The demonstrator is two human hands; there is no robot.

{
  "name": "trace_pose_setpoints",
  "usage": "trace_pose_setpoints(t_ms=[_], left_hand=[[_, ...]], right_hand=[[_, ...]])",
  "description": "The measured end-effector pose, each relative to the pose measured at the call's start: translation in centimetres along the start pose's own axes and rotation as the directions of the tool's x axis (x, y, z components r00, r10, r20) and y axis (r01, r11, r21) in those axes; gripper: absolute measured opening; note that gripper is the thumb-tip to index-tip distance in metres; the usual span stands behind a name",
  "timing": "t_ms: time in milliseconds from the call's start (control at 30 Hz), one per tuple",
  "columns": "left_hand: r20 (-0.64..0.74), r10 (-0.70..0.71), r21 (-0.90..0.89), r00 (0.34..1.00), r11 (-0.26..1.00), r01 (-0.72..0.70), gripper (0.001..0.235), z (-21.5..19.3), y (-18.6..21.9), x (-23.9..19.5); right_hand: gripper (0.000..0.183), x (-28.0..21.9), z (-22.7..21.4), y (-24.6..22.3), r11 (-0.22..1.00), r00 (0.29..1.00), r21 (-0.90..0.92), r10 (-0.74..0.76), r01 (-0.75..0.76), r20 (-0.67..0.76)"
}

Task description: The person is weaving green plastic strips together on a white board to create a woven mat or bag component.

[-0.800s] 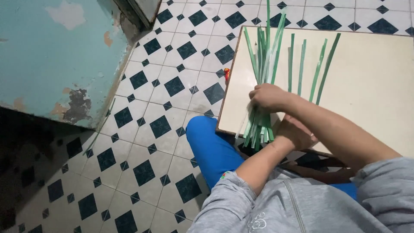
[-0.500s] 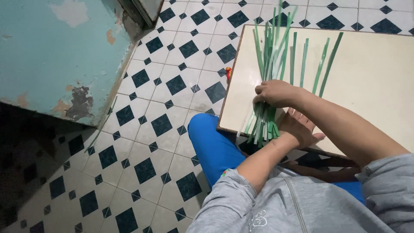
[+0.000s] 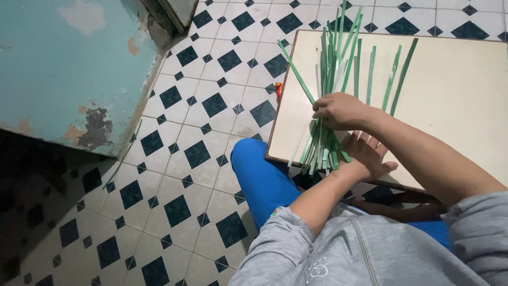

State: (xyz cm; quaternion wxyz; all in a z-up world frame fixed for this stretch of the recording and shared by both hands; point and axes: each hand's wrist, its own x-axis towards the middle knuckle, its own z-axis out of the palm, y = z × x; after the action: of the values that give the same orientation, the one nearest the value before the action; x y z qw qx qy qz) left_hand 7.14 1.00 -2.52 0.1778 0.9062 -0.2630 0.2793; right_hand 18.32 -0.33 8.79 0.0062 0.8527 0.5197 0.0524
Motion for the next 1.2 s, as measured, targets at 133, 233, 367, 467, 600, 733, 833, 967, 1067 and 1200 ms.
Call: trace_pose_setpoints(t_ms=[133, 233, 367, 467, 600, 733, 833, 967, 1067, 1200], left_hand=[[0.819, -0.062, 0.017, 0.570, 0.996, 0.084, 0.073, -1.3, -0.7, 3.0], [0.813, -0.057, 0.014, 0.580, 0.997, 0.077, 0.074, -1.1, -0.1, 3.6], [0.805, -0.054, 0.017, 0.590, 0.998, 0.068, 0.075, -2.1, 0.2, 3.5], [0.795, -0.032, 0.006, 0.605, 0.999, 0.045, 0.075, -2.6, 0.6, 3.6], [0.780, -0.019, 0.005, 0.625, 1.000, 0.023, 0.076, -3.1, 0.9, 3.7], [0.775, -0.012, 0.000, 0.632, 1.000, 0.019, 0.077, -3.2, 1.1, 3.8], [0.765, -0.018, 0.006, 0.644, 1.000, 0.021, 0.078, -4.0, 0.5, 3.4], [0.756, -0.027, 0.013, 0.654, 1.000, 0.026, 0.079, -5.4, 0.1, 3.0], [0.746, -0.030, 0.016, 0.665, 0.999, 0.027, 0.080, -5.7, 0.2, 3.2], [0.734, -0.034, 0.020, 0.678, 0.999, 0.029, 0.081, -6.4, 0.4, 3.1]], right_hand=[[0.013, 1.3, 2.2, -0.5, 0.993, 0.993, 0.003, 0.119, -0.119, 0.026], [0.018, 3.0, 2.9, -1.4, 0.950, 0.948, 0.028, 0.310, -0.312, 0.064], [0.023, 5.4, 4.8, -0.3, 0.894, 0.895, 0.046, 0.445, -0.445, 0.014], [0.037, 6.1, 7.2, 0.7, 0.845, 0.850, -0.097, 0.519, -0.526, -0.087], [0.025, 7.1, 8.8, 1.3, 0.798, 0.813, -0.168, 0.581, -0.579, -0.043], [0.022, 7.6, 7.2, 1.6, 0.803, 0.806, -0.068, 0.588, -0.591, -0.064], [0.059, 8.8, 5.2, 1.1, 0.525, 0.546, 0.176, 0.831, -0.832, 0.103], [0.025, 8.9, 2.7, 1.5, 0.667, 0.682, 0.161, 0.730, -0.727, 0.050], [0.021, 8.9, 7.5, 4.1, 0.613, 0.643, 0.221, 0.761, -0.758, 0.093], [0.020, 8.2, 7.6, 3.2, 0.641, 0.678, 0.250, 0.729, -0.725, 0.097]])
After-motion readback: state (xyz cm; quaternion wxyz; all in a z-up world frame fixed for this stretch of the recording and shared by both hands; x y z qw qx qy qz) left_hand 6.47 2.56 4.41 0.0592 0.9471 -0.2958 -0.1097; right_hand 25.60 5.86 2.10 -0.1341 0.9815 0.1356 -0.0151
